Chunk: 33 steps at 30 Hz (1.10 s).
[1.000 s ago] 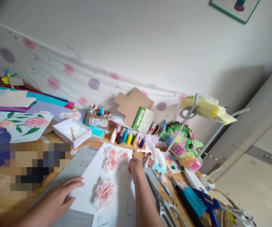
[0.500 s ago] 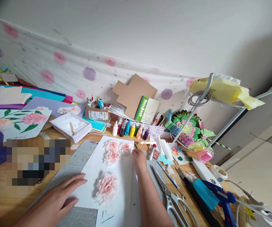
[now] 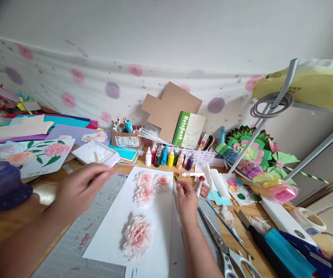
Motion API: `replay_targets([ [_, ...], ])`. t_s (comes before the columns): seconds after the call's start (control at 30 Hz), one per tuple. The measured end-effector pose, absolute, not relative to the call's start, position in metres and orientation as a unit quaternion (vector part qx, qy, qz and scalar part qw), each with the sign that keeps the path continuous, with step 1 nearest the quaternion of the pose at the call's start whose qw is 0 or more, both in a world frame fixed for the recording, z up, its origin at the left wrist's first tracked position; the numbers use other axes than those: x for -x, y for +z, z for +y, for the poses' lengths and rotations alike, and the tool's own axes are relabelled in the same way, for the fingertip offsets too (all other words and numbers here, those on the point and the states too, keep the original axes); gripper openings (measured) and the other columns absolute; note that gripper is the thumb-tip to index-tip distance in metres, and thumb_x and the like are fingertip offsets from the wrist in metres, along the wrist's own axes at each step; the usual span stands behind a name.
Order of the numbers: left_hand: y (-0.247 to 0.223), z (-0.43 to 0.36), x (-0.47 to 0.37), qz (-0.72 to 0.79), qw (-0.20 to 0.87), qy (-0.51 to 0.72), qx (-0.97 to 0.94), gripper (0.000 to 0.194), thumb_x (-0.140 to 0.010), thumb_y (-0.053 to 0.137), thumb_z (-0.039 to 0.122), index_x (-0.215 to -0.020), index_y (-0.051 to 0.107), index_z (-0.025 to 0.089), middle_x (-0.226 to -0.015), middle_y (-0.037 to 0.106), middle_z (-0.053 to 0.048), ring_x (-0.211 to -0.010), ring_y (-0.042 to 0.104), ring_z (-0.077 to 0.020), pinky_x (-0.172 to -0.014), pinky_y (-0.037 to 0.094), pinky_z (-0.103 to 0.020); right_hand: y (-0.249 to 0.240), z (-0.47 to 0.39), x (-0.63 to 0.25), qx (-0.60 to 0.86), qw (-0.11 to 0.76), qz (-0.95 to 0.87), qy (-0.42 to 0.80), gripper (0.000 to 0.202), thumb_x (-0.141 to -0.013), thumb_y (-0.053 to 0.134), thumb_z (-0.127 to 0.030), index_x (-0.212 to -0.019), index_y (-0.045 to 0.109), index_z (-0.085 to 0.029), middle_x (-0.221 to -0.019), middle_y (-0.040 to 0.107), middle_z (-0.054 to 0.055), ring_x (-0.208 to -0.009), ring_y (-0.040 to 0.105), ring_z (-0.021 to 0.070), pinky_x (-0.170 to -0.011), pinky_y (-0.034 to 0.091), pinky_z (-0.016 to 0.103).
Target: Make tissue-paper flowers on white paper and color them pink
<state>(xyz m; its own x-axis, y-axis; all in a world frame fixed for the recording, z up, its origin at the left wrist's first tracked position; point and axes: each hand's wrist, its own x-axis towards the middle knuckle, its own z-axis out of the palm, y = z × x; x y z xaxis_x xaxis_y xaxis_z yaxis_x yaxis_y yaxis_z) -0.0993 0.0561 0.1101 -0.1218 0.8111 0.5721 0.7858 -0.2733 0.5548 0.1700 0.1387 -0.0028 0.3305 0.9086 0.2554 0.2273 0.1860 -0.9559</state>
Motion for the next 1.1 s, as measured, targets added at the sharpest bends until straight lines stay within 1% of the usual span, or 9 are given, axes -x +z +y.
replay_targets([
  [0.07,0.100,0.112,0.097,0.651,0.048,0.263,-0.711,0.034,-0.091,0.038,0.032,-0.106,0.066,0.022,-0.103,0.070,-0.005,-0.095,0.065,-0.0210,-0.080,0.050,-0.030,-0.001,0.137,-0.169,0.560,0.579,-0.506,0.308,0.035,-0.072,0.059,-0.048,-0.081,0.067,-0.016,-0.076,0.069,0.009,-0.070,0.063,0.0239,-0.067,0.048,0.035],
  [0.17,0.073,0.182,0.098,0.666,0.036,0.173,-0.725,0.023,-0.085,0.048,0.018,-0.089,0.071,0.014,-0.099,0.068,-0.013,-0.095,0.064,-0.0268,-0.083,0.047,-0.037,0.001,0.137,-0.169,0.556,0.577,-0.505,0.320,0.036,-0.073,0.058,-0.050,-0.081,0.067,-0.016,-0.078,0.068,0.009,-0.073,0.063,0.0252,-0.069,0.048,0.036],
  [0.47,0.042,0.226,0.090,0.677,0.018,0.041,-0.734,0.024,-0.088,0.059,0.031,-0.104,0.062,0.013,-0.106,0.065,-0.008,-0.098,0.062,-0.0207,-0.087,0.051,-0.044,-0.001,0.144,-0.173,0.553,0.578,-0.496,0.338,0.040,-0.071,0.062,-0.052,-0.081,0.068,-0.014,-0.081,0.068,0.009,-0.072,0.063,0.0234,-0.068,0.050,0.036],
  [0.57,0.060,0.214,0.087,0.663,-0.001,0.081,-0.744,0.011,-0.088,0.056,0.018,-0.091,0.065,0.013,-0.097,0.067,-0.010,-0.095,0.063,-0.0233,-0.085,0.050,-0.042,0.001,0.143,-0.173,0.555,0.581,-0.495,0.331,0.042,-0.071,0.061,-0.055,-0.080,0.068,-0.014,-0.077,0.068,0.008,-0.068,0.064,0.0237,-0.065,0.051,0.036],
  [0.7,0.097,0.152,0.076,0.646,-0.059,0.205,-0.733,0.023,-0.094,0.038,0.017,-0.100,0.060,0.016,-0.104,0.066,-0.012,-0.101,0.061,-0.0234,-0.089,0.047,-0.038,0.012,0.128,-0.170,0.534,0.566,-0.561,0.283,0.039,-0.077,0.060,-0.054,-0.085,0.069,-0.016,-0.084,0.070,0.010,-0.078,0.066,0.0258,-0.072,0.053,0.038],
  [0.87,0.110,0.050,0.057,0.484,0.094,0.598,-0.632,0.011,-0.091,0.048,0.025,-0.094,0.058,0.022,-0.086,0.067,-0.002,-0.076,0.065,-0.0137,-0.067,0.053,-0.023,0.040,0.079,-0.139,0.341,0.453,-0.753,0.333,0.049,-0.084,0.060,-0.046,-0.127,0.057,-0.022,-0.125,0.061,0.012,-0.110,0.061,0.0252,-0.090,0.051,0.035],
  [0.97,0.098,0.014,0.059,0.466,0.173,0.638,-0.588,0.006,-0.087,0.054,0.023,-0.085,0.060,0.022,-0.078,0.067,0.000,-0.065,0.064,-0.0116,-0.060,0.052,-0.021,0.053,0.049,-0.119,0.259,0.315,-0.812,0.418,0.043,-0.087,0.056,-0.049,-0.118,0.061,-0.021,-0.092,0.069,0.007,-0.079,0.066,0.0186,-0.069,0.052,0.025],
  [1.03,0.086,0.001,0.066,0.478,0.224,0.625,-0.575,0.008,-0.084,0.058,0.024,-0.079,0.062,0.021,-0.071,0.067,0.001,-0.060,0.063,-0.0113,-0.058,0.051,-0.021,0.057,0.037,-0.115,0.272,0.296,-0.805,0.436,0.036,-0.093,0.045,-0.047,-0.101,0.066,-0.020,-0.072,0.065,0.003,-0.062,0.060,0.0145,-0.059,0.047,0.022],
  [1.1,0.074,-0.009,0.073,0.491,0.306,0.589,-0.565,0.012,-0.081,0.061,0.026,-0.073,0.061,0.019,-0.063,0.065,0.001,-0.055,0.061,-0.0116,-0.055,0.048,-0.021,0.057,0.030,-0.119,0.291,0.307,-0.805,0.415,0.036,-0.095,0.041,-0.044,-0.092,0.068,-0.020,-0.070,0.064,0.003,-0.064,0.060,0.0146,-0.061,0.045,0.021],
])
